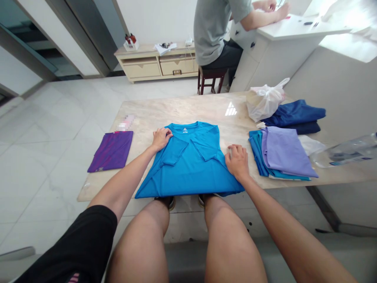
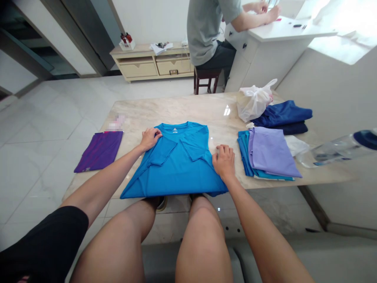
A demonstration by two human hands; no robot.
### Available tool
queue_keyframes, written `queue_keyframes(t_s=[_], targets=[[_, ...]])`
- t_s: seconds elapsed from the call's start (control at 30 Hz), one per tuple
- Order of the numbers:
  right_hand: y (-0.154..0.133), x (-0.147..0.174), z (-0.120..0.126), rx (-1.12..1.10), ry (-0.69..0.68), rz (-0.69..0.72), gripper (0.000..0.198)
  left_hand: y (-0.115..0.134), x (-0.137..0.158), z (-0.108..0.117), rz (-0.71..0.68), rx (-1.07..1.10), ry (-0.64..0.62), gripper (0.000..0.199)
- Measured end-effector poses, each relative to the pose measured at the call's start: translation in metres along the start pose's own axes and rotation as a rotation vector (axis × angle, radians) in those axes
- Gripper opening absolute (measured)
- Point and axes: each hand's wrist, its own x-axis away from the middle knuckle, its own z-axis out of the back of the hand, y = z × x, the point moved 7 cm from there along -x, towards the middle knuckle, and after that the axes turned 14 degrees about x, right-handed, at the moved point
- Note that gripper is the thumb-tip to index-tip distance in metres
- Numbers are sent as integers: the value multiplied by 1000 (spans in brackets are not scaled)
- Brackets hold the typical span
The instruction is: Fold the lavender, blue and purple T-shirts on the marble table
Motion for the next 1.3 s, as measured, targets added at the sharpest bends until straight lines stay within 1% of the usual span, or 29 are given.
queue_keyframes(t_s=[0.13,0.23,0.3,0.33,0.37,0.43,0.47,0.53,0.6,0.67,0.77,0.87,0.97,1.1,1.17,1.23,1.27,1.3], targets=[[0,0,1,11,10,4,32,-2,0,10,32,-28,51,16],[0,0,1,26,0,5,31,7,8,14,14,-68,66,19],[0,-1,1,34,-5,4,31,17,24,13,-14,-68,106,31],[0,-1,1,38,-5,4,31,23,35,9,-51,-59,108,38],[0,-1,1,43,-5,6,31,29,48,3,-102,-49,92,46],[0,-1,1,51,-2,14,30,40,72,-17,-235,-42,-36,59],[0,-1,1,53,0,19,30,40,81,-26,-258,-41,-91,63],[0,-1,1,59,6,27,29,29,87,-34,-207,-40,-136,69],[1,-2,1,65,11,27,28,13,81,-32,-109,-43,-128,73],[2,-2,1,68,16,25,28,2,71,-29,-59,-59,-130,76],[2,-2,0,60,28,28,27,-1,63,-25,-44,-104,-107,78],[3,-2,0,53,31,28,27,1,64,-22,2,-136,-35,78],[3,-2,0,50,29,23,27,0,65,-21,41,-141,-18,79],[3,-2,0,48,24,20,27,-14,64,-10,100,-140,9,86],[3,-2,0,48,23,20,28,-23,63,-3,102,-148,-8,87],[3,-2,1,47,26,22,28,-28,63,3,68,-162,-64,86],[3,-2,1,46,28,24,28,-30,64,6,67,-175,-70,87],[3,-2,1,47,29,26,28,-32,65,11,84,-190,-44,88]])
